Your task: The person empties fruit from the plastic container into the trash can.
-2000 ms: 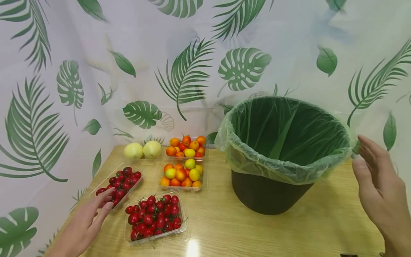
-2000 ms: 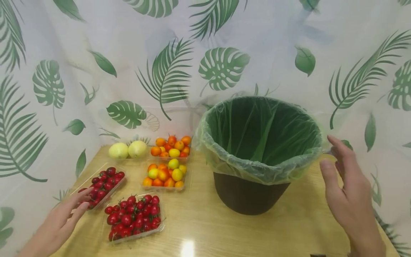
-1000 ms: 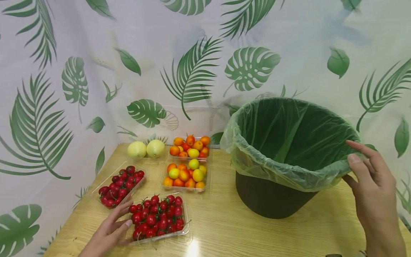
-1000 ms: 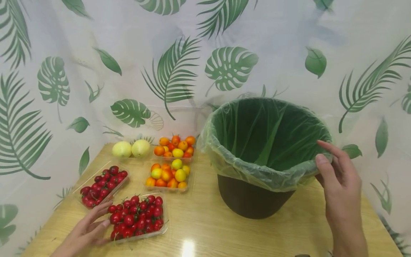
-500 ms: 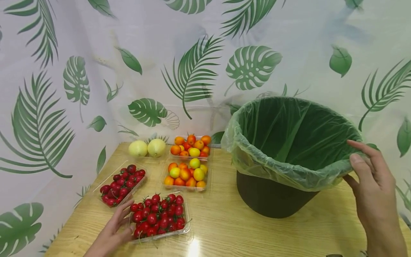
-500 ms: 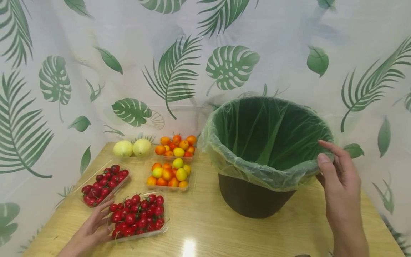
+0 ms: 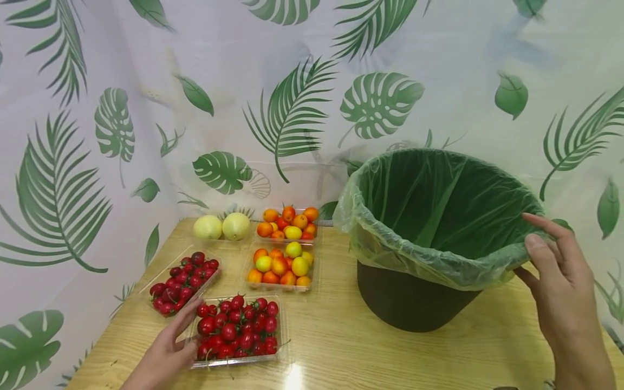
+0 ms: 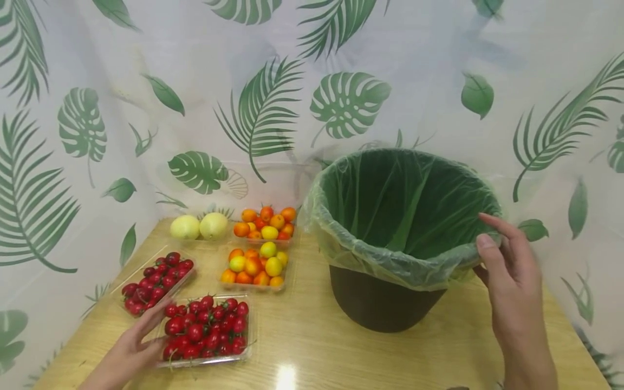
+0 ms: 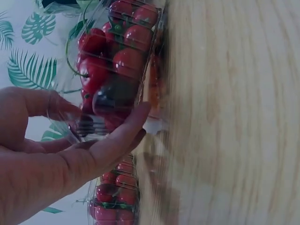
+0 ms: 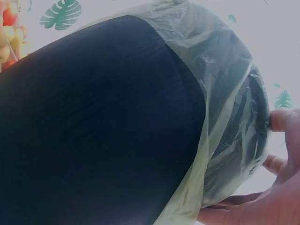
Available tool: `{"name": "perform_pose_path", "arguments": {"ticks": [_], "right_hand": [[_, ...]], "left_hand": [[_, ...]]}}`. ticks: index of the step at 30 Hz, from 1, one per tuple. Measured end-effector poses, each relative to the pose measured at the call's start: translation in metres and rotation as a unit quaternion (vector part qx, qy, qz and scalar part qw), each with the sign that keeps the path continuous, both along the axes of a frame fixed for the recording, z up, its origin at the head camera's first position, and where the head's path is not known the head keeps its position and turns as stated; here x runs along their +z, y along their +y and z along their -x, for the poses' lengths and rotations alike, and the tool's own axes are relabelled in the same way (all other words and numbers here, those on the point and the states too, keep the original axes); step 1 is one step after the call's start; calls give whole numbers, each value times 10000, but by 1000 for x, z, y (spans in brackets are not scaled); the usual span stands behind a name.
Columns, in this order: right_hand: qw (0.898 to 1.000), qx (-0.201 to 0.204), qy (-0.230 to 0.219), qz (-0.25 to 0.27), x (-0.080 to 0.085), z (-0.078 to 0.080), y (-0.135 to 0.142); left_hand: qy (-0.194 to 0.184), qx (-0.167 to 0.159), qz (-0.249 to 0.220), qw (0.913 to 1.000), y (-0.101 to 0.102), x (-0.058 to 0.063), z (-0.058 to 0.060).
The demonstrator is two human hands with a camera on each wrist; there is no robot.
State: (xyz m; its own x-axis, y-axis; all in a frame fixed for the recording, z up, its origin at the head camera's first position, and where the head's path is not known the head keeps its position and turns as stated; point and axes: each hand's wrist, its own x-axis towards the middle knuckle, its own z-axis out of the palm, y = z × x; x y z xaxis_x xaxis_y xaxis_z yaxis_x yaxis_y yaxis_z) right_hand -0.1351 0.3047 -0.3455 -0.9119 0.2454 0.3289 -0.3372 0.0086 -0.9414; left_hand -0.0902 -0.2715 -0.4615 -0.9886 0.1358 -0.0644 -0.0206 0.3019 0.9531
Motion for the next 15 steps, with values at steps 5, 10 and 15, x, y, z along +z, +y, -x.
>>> {"name": "perform_pose_path", "arguments": {"ticks": [5,10,15], "right_hand": [[10000,3,1,-24,0,0,5],[9999,59,-93,41,0,1,7],[9992,279,-4,269,-6,4,13]], "left_hand": [[-278,-71,-259,9993,-3,1,-3],[-977,118,-783,9921,-2,4,-5],[-936,-22,-876,9917,-4,5,-9]]}}
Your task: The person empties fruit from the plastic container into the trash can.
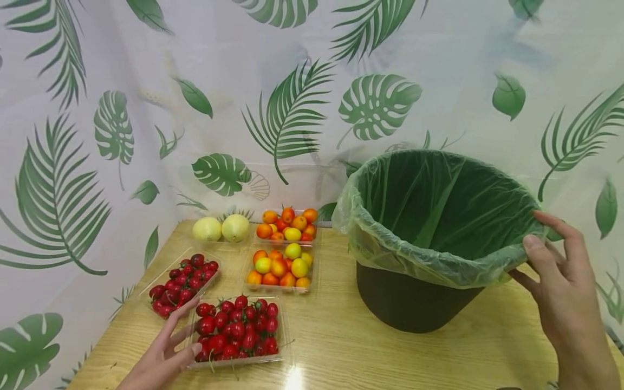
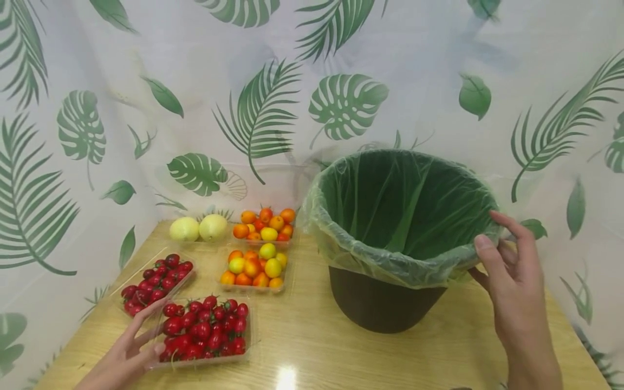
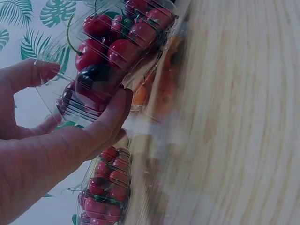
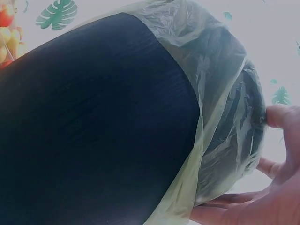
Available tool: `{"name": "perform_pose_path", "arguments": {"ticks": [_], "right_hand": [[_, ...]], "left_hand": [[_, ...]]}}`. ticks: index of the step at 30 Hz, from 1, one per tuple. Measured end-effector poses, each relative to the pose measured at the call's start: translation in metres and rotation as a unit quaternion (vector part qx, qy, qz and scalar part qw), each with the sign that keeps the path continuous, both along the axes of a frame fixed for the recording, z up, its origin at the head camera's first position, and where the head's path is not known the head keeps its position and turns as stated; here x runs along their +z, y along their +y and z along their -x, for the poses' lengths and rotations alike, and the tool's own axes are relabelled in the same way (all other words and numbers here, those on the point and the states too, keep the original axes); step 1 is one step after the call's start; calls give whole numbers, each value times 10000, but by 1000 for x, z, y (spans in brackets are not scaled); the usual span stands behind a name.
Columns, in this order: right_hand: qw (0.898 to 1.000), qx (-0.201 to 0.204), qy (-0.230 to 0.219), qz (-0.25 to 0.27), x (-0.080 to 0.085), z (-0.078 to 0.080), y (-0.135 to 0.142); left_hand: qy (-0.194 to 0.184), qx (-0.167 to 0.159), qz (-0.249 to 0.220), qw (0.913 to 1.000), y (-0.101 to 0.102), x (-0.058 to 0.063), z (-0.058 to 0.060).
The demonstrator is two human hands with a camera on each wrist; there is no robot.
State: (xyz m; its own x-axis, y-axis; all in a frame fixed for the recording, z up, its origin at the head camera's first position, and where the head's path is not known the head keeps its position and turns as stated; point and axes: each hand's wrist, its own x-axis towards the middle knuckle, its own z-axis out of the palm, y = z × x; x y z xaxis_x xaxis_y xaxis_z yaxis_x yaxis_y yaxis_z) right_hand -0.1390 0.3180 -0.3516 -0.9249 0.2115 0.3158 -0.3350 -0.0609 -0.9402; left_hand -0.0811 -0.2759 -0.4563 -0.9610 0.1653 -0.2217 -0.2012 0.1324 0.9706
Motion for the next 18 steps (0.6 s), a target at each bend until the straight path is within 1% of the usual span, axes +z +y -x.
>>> {"name": "perform_pose_path", "arguments": {"ticks": [3,6,9,11,14,18], "right_hand": [[9996,210,128,103,-3,2,4],[9993,343,142,85,-5,3,6],[9994,346,71,-5,-6,3,6],[9995,318,10,-41,-5,2,7],[9995,296,-60,-98,-4,2,7],[9995,297,-58,-120,-4,2,9]], "left_hand": [[8,-194,-309,9993,-3,-1,-3],[-110,-288,-531,9981,-4,-3,-5],[-225,-239,-561,9979,-4,-2,-3],[-273,-141,-631,9975,-3,0,-2],[-218,-56,-835,9963,0,6,2],[106,-102,-1042,9944,3,16,9]]}}
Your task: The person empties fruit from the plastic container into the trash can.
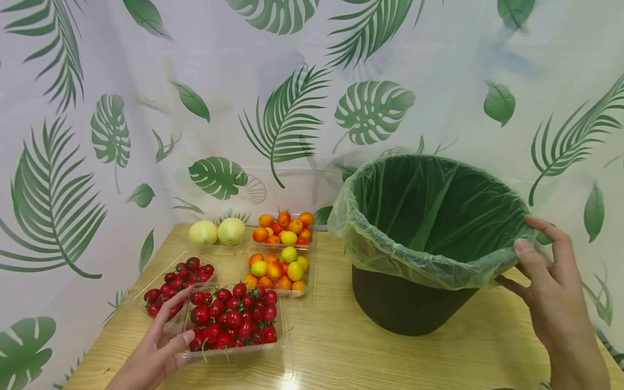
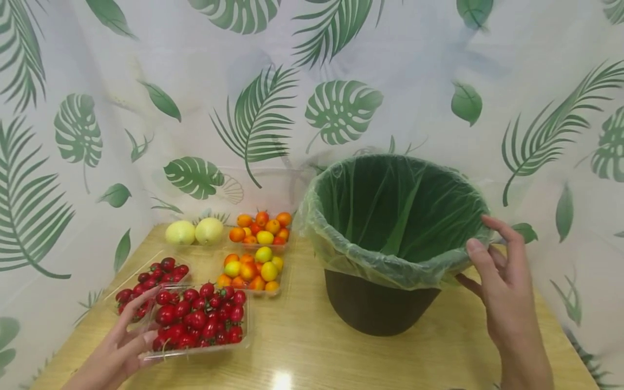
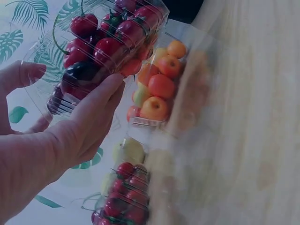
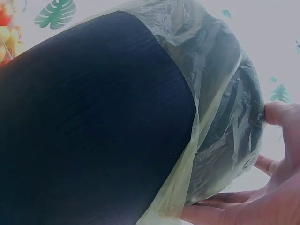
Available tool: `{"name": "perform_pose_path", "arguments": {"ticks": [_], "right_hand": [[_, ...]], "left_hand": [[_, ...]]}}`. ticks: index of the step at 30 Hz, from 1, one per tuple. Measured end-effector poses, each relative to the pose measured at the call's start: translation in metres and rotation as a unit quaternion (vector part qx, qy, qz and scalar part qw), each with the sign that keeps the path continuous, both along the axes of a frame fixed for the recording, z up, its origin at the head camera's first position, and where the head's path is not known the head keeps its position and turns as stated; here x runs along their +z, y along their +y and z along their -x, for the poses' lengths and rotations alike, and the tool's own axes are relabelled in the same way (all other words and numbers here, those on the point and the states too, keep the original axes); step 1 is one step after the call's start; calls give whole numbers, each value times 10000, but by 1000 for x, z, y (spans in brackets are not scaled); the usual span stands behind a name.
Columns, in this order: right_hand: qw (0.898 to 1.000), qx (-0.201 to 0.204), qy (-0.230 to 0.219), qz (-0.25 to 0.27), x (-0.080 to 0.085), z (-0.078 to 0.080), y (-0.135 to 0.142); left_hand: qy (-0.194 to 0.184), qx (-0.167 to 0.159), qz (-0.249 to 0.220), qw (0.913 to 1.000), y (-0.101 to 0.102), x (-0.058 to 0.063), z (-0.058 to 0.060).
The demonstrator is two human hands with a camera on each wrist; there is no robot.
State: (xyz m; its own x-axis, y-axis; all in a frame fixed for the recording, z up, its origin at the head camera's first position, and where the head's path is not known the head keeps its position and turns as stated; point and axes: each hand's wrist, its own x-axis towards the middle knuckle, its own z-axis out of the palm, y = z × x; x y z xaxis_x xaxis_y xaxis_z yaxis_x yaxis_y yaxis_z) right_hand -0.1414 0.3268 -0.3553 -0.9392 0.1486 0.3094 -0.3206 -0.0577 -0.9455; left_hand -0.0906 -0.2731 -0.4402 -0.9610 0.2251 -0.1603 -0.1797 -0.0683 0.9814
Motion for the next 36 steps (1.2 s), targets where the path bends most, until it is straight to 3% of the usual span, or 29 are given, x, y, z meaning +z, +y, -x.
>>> {"name": "perform_pose_path", "arguments": {"ticks": [6,13,22,28,36], "right_hand": [[10000,9,2,53,-2,0,2],[9999,-16,-47,-95,0,1,2],[9999,18,150,-38,-1,0,4],[9997,25,220,-60,0,-2,4],[9996,33,263,-31,-1,-2,2]], "left_hand": [[444,122,-10,9989,1,15,14],[1253,-49,-224,9919,5,26,32],[1396,-117,-603,9883,13,38,48],[1422,1,-492,9886,14,45,52],[1734,-50,-903,9807,16,57,61]]}}
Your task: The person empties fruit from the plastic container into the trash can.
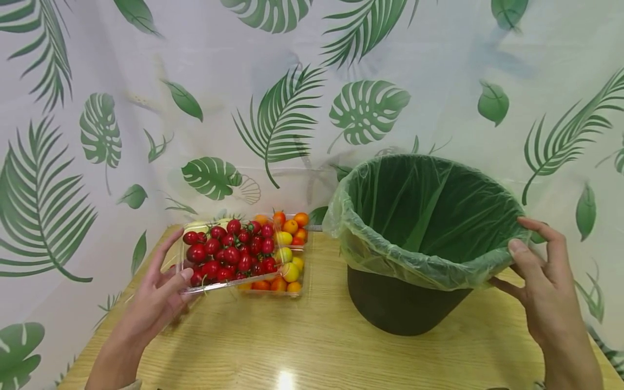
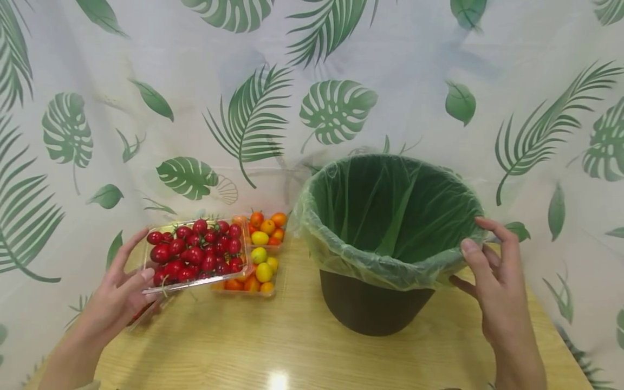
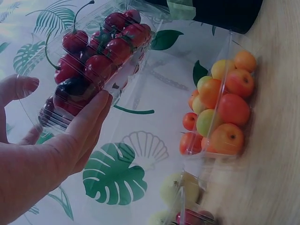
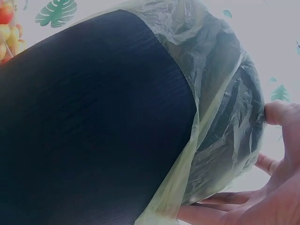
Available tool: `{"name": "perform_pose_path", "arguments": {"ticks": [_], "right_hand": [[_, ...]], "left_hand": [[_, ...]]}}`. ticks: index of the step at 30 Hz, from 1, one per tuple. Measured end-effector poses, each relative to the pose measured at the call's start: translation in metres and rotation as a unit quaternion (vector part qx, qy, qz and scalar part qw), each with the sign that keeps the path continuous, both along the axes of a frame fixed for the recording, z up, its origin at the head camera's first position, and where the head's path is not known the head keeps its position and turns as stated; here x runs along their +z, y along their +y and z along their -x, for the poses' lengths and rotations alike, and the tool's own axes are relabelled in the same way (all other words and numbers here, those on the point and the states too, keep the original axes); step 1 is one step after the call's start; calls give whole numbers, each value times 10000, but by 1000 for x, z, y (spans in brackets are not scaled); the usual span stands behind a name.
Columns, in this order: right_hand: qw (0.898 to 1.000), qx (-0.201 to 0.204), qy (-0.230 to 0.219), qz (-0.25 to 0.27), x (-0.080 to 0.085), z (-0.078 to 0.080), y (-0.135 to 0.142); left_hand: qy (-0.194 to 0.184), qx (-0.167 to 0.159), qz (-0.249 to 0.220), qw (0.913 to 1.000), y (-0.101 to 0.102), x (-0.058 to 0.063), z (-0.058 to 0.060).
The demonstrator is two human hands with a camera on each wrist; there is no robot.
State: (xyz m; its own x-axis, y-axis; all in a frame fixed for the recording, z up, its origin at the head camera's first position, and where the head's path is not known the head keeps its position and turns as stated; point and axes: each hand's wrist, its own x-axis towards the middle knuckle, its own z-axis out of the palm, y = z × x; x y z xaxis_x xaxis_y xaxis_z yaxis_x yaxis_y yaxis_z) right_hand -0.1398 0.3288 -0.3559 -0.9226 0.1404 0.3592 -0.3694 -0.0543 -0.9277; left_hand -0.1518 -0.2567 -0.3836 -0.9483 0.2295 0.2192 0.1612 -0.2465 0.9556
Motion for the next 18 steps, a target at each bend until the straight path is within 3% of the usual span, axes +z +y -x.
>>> {"name": "perform_pose_path", "arguments": {"ticks": [7,18], "right_hand": [[9993,246,69,270,1,1,1],[9994,319,39,158,4,-1,3]], "left_hand": [[-31,37,139,9999,7,10,3],[-86,-2,157,9998,23,28,12]]}}
